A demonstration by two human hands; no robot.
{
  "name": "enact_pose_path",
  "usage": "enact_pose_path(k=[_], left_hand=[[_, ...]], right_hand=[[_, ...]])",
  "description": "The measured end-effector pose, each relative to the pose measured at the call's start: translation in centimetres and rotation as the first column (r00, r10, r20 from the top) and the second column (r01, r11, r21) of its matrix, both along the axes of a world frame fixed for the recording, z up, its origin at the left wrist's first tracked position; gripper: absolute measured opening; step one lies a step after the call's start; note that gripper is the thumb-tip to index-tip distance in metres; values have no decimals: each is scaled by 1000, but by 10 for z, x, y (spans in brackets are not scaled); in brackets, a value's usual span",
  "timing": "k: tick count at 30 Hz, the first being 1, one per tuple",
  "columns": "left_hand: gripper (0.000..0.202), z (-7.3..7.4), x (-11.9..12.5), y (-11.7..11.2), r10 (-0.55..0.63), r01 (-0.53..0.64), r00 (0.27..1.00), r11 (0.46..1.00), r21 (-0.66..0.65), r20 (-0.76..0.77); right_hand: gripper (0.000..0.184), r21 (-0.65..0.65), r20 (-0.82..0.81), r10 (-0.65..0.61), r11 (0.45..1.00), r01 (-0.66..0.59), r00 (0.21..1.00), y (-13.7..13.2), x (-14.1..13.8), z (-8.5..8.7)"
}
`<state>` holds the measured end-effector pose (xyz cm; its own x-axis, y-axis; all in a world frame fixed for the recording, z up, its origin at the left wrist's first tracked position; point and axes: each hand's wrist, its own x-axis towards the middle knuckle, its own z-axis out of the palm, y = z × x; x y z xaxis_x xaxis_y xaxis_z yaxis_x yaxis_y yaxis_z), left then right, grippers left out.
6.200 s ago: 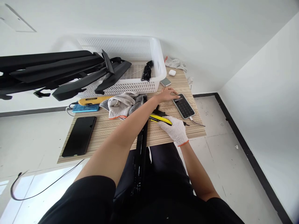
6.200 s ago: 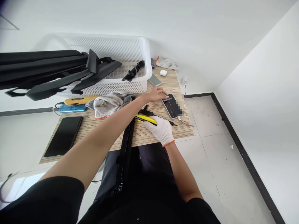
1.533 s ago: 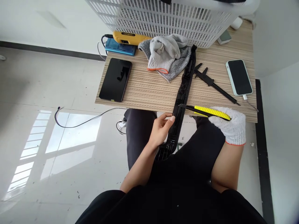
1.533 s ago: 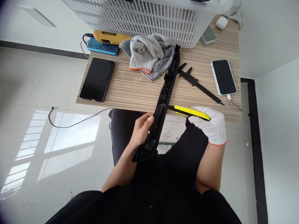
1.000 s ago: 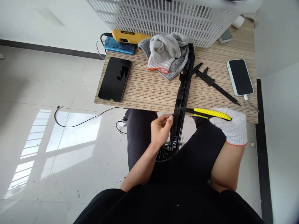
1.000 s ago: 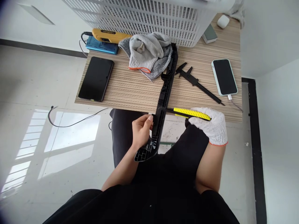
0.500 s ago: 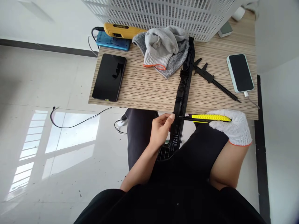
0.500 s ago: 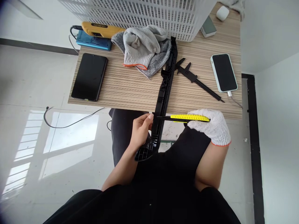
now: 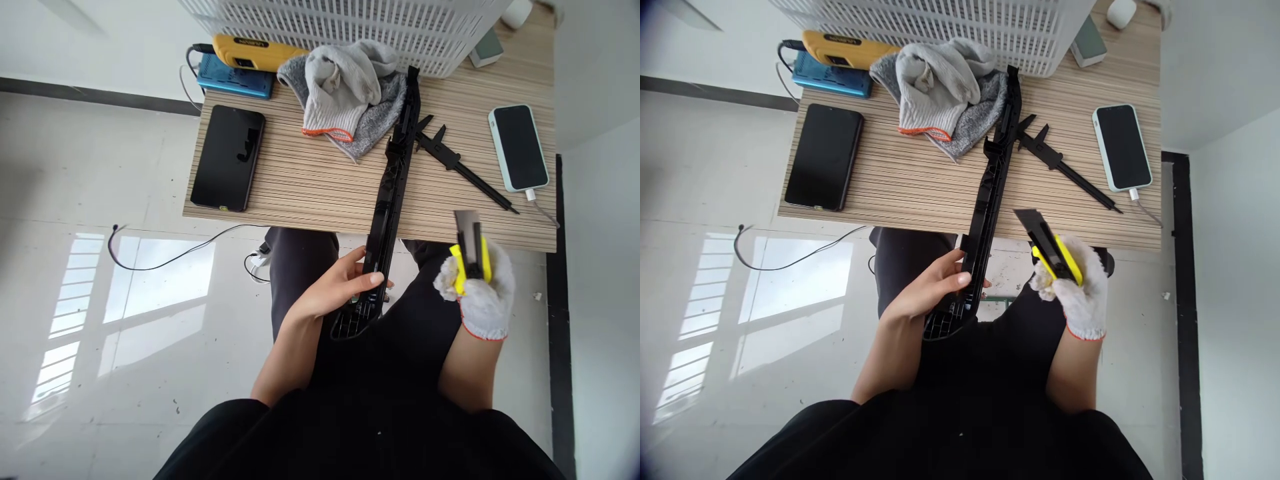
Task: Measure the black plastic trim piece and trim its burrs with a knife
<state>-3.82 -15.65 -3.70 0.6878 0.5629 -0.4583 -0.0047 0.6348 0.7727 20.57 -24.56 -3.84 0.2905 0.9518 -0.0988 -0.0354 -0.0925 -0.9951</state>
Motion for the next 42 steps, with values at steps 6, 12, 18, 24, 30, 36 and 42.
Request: enact_pose_path(k=[6,12,18,24,30,36,42], left_hand=[[39,0,13,-3,110,-111,993,994,-16,-46],[45,-7,16,-3,246,-236,968,960,153,-48],[46,-14,15,-1,348,-323,931,925,199,-110],[47,-15,15,0,374,-339,917,914,221,-137],[48,-13,16,3,384,-323,905,900,294,-182],[53,15,-12,16,419,-244,840,859,450,-345],[35,93,50,70,447,-71,866,554,829,-225]], right_hand=[[59,-68,49,280,959,-277,959,-8,20,6],[59,-132,405,252,967,-216,879,-17,32,17],[54,-84,532,181,983,-161,827,-5,22,11],[47,-98,529,195,981,-168,826,-2,21,12],[47,-129,493,249,968,-213,834,1,20,13],[50,-197,430,173,976,-94,886,1,17,13],[50,-215,448,294,952,-218,844,4,18,7]])
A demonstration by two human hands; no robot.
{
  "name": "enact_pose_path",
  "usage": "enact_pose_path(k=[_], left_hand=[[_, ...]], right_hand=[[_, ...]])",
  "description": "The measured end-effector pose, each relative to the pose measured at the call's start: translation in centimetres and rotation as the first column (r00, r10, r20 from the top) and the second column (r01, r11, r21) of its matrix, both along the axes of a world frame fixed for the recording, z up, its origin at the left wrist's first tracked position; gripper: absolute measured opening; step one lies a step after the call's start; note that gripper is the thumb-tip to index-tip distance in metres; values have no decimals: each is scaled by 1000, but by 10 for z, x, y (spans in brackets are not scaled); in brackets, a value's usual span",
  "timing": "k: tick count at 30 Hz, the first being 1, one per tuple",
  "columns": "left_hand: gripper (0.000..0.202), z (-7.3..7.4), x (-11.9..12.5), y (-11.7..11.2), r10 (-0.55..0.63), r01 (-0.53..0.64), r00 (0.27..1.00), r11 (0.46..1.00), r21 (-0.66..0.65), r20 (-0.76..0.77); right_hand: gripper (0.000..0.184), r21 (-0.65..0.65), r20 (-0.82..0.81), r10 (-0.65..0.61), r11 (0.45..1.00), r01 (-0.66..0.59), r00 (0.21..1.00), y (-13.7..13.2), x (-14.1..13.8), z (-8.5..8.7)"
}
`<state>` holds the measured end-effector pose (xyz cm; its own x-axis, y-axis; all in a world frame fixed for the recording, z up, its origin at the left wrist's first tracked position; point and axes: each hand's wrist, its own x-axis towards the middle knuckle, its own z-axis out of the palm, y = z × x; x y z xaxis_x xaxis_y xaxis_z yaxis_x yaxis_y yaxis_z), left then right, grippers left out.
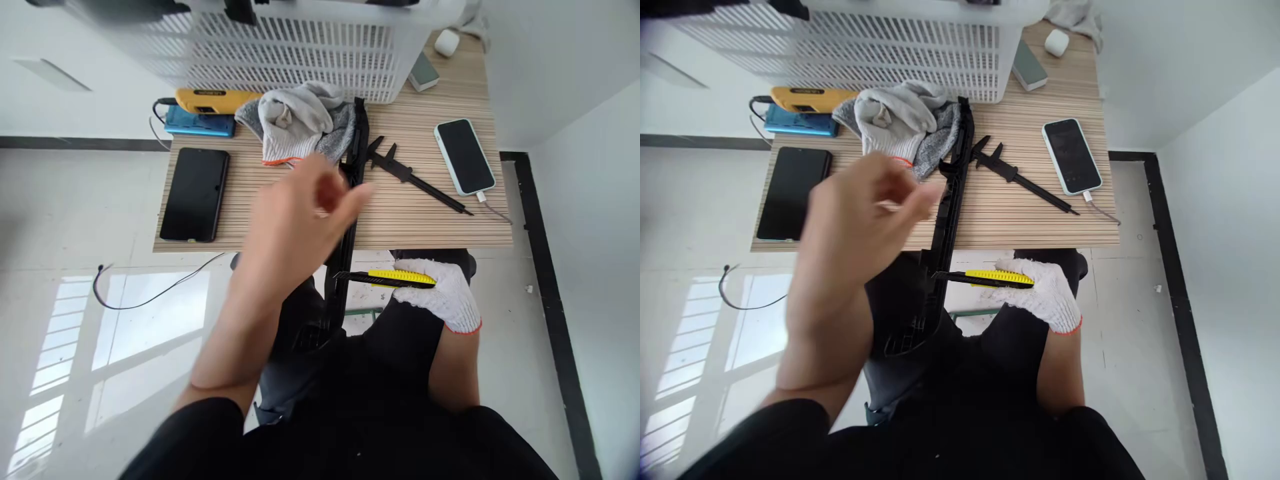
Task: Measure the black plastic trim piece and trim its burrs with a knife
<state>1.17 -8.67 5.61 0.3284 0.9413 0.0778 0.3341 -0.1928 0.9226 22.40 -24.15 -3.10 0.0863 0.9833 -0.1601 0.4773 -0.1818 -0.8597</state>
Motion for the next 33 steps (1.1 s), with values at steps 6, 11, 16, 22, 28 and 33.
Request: enact_pose_path(k=[6,11,16,22,28,33], left_hand=[[47,-31,172,87,-332,356,929,923,147,-163],[53,-64,214,136,-168,233,935,955,183,-312],[28,-36,140,110,-339,402,910,866,299,-239],[19,-7,-20,12,-115,125,990,984,126,-87],[39,-42,-97,-76,-9,-16,999,879,-476,-51],[70,-54,-105,-108,-240,143,969,734,-664,-57]], right_hand=[[47,-45,-9,26,999,-26,1000,3,-7,1],[44,-53,-63,54,997,-57,997,0,-5,0],[47,-30,-30,13,999,-14,999,-5,2,-2],[46,-63,-120,-48,997,41,992,-13,12,1],[49,-100,-243,-172,983,152,955,-16,16,2],[52,-93,-214,-147,987,130,966,-14,14,-1]])
